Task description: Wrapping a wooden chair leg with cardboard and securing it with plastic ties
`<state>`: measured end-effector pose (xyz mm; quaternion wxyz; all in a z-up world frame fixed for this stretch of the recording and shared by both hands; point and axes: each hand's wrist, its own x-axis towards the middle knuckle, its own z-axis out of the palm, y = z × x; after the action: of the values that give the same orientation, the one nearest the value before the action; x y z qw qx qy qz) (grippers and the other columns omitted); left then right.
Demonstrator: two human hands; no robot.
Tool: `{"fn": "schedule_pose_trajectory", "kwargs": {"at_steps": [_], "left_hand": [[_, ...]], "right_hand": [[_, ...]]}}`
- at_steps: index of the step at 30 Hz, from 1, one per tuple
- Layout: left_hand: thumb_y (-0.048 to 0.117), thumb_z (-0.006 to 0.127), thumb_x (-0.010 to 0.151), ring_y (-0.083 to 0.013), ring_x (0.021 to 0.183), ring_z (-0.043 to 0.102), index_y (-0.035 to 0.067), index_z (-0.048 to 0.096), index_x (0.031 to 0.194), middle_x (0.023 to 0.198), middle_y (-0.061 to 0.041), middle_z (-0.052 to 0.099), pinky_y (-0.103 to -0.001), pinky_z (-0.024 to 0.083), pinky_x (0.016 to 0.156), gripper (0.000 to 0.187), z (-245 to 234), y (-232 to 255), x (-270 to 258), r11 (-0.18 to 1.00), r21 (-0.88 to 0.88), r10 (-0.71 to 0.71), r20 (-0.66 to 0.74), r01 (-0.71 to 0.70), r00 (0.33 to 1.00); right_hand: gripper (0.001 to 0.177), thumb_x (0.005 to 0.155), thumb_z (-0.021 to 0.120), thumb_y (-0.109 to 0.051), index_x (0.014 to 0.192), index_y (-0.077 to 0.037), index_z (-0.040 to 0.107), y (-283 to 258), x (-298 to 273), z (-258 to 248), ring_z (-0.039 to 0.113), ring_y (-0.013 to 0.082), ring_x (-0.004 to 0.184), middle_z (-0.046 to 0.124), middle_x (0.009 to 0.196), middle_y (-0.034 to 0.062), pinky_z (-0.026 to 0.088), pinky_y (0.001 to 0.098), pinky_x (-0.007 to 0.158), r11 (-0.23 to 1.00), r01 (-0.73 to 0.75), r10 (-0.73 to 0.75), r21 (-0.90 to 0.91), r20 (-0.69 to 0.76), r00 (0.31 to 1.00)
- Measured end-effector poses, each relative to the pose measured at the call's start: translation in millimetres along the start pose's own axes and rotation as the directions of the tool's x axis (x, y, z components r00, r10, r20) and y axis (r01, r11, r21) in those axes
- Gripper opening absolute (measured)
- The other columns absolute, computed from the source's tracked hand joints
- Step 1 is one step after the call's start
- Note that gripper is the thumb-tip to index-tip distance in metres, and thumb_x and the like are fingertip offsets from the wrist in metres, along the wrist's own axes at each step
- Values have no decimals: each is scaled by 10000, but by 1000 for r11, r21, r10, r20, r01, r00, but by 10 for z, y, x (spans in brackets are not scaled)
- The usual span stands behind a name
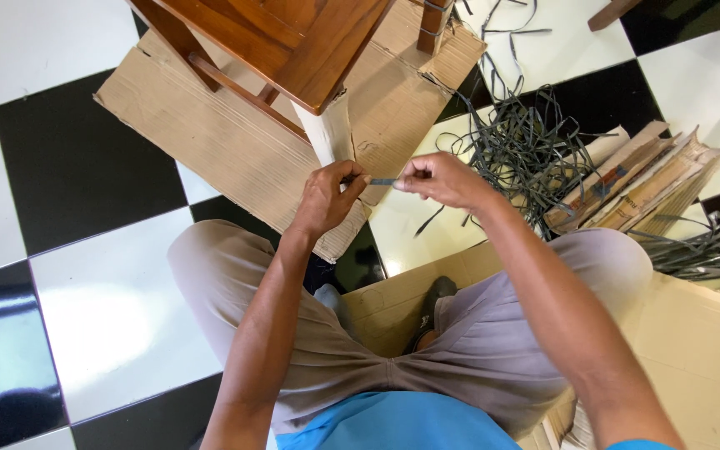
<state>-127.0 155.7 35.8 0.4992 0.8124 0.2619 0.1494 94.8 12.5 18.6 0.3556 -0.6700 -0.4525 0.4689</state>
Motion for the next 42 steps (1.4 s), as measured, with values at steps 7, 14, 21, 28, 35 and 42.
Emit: {"fn": "schedule_pose_trajectory", "kwargs": {"at_steps": [7, 14, 21, 28, 35, 42], "left_hand": [[167, 708, 942, -291, 756, 699, 77, 731, 937, 764, -147, 684, -408, 550, 739, 93, -353, 162, -103, 1000, 29, 2, -77, 1, 997], [214, 728, 942, -240, 739, 695, 121, 752, 934, 749, -95, 687, -367, 555, 701, 97, -598, 49, -128, 992, 100, -61, -209, 83, 976], [193, 747, 929, -182, 729, 677, 116, 745, 942, 771, -75, 690, -318, 548, 708, 78, -484, -151, -22, 994, -15, -102, -384, 104, 918], [229, 752, 930, -151, 687, 661, 116, 758, 962, 748, -61, 708, -304, 550, 665, 118, -206, -215, 59, 990, -82, -137, -380, 114, 915], [240, 747, 940, -185, 735, 713, 174, 798, 1006, 774, -84, 752, -345, 566, 684, 107, 207, -170, 24, 990, -126, -89, -197, 64, 976], [332, 801, 921, -218, 880, 752, 130, 752, 1171, 906, -87, 774, -367, 595, 801, 325, 421, 1, 14, 952, -295, -119, -123, 79, 985]], "right_hand": [[118, 971, 727, -127, 966, -14, 763, -699, -40, -405, 610, 194, 632, 670, 728, 112, 505, 327, 636, 980, 35, -29, -194, 29, 999], [185, 965, 759, -269, 908, -94, 779, -454, 236, -553, 583, 177, 626, 670, 666, 81, 470, 328, 614, 960, 65, -87, -272, -67, 994], [175, 1057, 694, -167, 998, -6, 727, -475, 224, -872, 522, 207, 574, 650, 760, 153, 423, 331, 588, 988, -89, 60, -123, -216, 975], [258, 1079, 699, -244, 993, -2, 726, -338, 229, -805, 529, 166, 607, 638, 738, 145, 466, 284, 607, 997, -41, 52, 60, -213, 976], [272, 1094, 601, -181, 1023, 66, 691, -453, 165, -452, 622, 180, 699, 658, 803, 165, 543, 303, 673, 986, -3, 6, 169, -15, 1000], [332, 1071, 632, -248, 947, 46, 723, -471, 118, -187, 630, 160, 667, 659, 718, 131, 558, 256, 627, 983, -23, 22, 180, 7, 1000]]}}
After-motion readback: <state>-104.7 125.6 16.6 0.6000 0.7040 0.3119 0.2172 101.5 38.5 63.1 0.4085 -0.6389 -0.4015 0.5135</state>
